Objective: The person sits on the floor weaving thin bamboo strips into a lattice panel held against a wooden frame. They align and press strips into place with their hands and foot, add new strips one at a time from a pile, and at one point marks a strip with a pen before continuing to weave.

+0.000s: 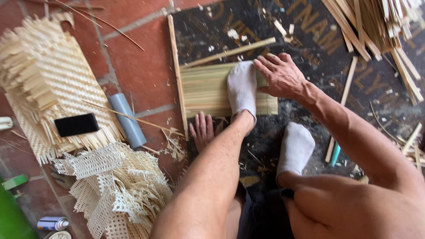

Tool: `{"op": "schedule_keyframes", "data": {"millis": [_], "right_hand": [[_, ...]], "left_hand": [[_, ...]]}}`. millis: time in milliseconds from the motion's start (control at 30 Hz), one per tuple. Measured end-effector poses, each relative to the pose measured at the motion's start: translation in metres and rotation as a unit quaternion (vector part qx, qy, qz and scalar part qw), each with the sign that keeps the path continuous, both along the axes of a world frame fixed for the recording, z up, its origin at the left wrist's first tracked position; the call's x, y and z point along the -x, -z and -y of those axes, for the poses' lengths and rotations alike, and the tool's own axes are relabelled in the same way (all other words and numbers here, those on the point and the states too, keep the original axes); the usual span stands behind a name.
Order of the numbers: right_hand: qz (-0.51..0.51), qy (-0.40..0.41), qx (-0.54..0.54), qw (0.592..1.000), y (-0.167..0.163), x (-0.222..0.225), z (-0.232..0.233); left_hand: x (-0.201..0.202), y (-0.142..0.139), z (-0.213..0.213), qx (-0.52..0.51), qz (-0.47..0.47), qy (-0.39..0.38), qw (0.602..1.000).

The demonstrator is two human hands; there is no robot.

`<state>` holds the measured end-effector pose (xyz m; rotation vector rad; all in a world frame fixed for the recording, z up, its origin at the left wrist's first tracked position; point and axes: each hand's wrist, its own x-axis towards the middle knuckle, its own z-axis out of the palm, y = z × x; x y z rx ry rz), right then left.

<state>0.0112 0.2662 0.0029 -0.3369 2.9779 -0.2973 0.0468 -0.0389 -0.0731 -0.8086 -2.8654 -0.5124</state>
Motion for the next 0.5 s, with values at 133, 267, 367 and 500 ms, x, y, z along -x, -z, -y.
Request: {"op": "schedule_keyframes", "data": {"millis": [133, 267, 367, 500], "right_hand": [[0.111, -0.001, -0.043, 0.993, -0.005, -0.011, 0.016], [0.144, -0.013, -0.064, 0.987, -0.012, -0.013, 0.024], [0.160, -0.018, -0.084, 0.983, -0.009, -0.017, 0.027], [0.141, -0.014, -0.081, 0.987, 0.004, -0.016, 0.025]], "left_hand": [[-0.008, 0.006, 0.002, -0.011, -0.007, -0.001, 1.000], [-0.018, 0.006, 0.020, -0.018, -0.027, -0.013, 0.999], [-0.025, 0.005, 0.036, -0.021, -0.034, -0.024, 0.999], [-0.026, 0.014, 0.052, -0.020, -0.021, -0.024, 0.999]]}}
